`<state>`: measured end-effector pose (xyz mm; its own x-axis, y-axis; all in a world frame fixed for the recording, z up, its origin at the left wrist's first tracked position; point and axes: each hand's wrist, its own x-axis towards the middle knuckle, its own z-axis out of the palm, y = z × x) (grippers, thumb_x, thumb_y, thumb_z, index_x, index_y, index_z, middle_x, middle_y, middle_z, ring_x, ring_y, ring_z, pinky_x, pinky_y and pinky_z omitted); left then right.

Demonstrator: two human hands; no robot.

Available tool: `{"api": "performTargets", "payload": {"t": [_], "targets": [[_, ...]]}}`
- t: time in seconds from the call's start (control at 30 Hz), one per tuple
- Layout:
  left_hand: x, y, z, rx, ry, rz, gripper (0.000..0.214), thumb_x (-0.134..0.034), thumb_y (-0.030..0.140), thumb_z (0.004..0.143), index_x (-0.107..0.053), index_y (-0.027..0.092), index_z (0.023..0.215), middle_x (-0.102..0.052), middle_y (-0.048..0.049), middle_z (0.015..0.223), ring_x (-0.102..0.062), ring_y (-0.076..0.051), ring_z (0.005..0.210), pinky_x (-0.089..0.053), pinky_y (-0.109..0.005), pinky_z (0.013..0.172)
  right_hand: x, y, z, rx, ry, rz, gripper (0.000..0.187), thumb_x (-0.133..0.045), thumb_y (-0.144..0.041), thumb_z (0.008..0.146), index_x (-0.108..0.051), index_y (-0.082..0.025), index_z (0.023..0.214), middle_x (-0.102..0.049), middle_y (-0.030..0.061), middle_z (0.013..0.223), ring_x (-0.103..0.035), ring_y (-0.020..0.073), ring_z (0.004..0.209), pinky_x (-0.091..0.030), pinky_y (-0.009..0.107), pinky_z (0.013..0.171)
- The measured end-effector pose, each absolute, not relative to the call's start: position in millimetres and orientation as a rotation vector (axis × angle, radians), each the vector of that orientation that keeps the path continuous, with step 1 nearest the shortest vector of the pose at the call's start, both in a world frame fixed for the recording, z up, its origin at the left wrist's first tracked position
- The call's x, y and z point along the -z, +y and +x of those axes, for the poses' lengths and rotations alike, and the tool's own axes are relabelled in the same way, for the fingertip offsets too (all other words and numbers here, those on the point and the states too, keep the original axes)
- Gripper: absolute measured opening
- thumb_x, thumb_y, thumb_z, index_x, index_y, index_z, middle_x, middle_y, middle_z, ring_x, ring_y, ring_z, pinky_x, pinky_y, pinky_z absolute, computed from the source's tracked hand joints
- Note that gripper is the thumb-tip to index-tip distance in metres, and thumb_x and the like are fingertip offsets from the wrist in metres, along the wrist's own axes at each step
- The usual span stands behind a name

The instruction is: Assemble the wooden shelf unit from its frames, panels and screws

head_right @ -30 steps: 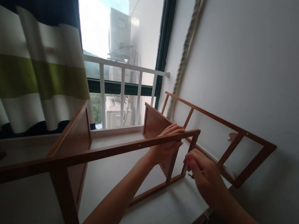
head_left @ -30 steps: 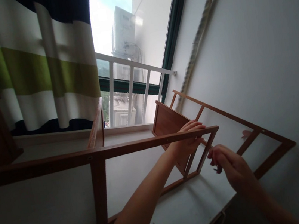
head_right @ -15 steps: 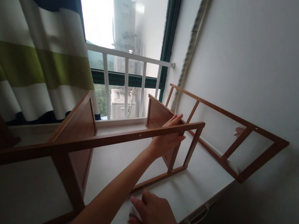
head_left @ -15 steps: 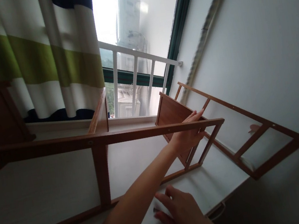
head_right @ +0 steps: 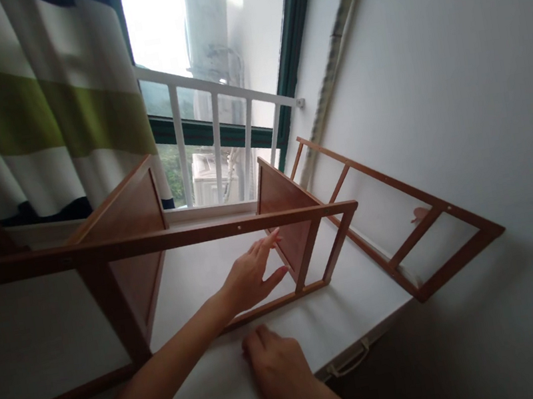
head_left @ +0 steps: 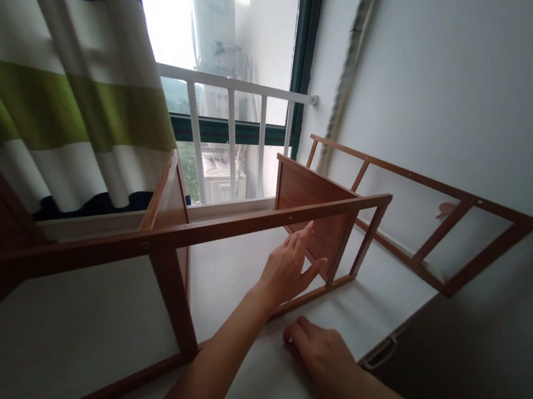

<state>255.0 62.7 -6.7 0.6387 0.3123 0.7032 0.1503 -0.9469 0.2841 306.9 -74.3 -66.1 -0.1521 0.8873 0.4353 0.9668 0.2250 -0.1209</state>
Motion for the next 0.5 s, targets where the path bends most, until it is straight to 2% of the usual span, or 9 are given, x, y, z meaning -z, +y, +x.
{"api": "performTargets", "payload": {"t": [0.13,0.23,0.37,0.5], "targets": [[6,52,253,-0.909,0.671,2.754,0.036,-0.034,0.045,0.086,-0.045,0.016,0.105,-0.058,-0.0089,0.099,-0.054,-0.023,0.095,-0.046,-0.036,0.077,64,-85,334,0.148,-1.669,-1.723,0.018,-0.036,-0.022,0.088,-0.053,-0.016,0.087,-0.060,0.0036,0.075,-0.057,0.0151,0.062,-0.042,0.023,0.056],[11,48,254,-0.601,0.673,2.828,0.031,-0.041,0.046,0.082,-0.054,0.018,0.085,-0.061,-0.0061,0.088,-0.058,-0.023,0.086,-0.047,-0.035,0.072,63,-92,361,0.150,-1.506,-1.766,0.022,-0.038,-0.027,0.088,-0.057,-0.016,0.091,-0.062,0.0046,0.081,-0.056,0.0143,0.060,-0.043,0.024,0.057],[24,45,260,-0.457,0.645,2.830,0.027,-0.052,0.043,0.075,-0.057,0.019,0.084,-0.062,-0.0059,0.088,-0.060,-0.023,0.081,-0.047,-0.034,0.067,62,-96,393,0.182,-1.431,-1.811,0.032,-0.037,-0.029,0.089,-0.054,-0.014,0.111,-0.063,0.0077,0.092,-0.058,0.0167,0.070,-0.045,0.028,0.065],[34,42,268,-0.400,0.662,2.804,0.025,-0.055,0.039,0.072,-0.055,0.020,0.087,-0.061,-0.0053,0.091,-0.059,-0.022,0.082,-0.046,-0.031,0.066,63,-93,414,0.121,-1.457,-1.819,0.029,-0.036,-0.026,0.088,-0.059,-0.016,0.102,-0.062,0.0070,0.093,-0.058,0.0181,0.081,-0.044,0.029,0.070]]}}
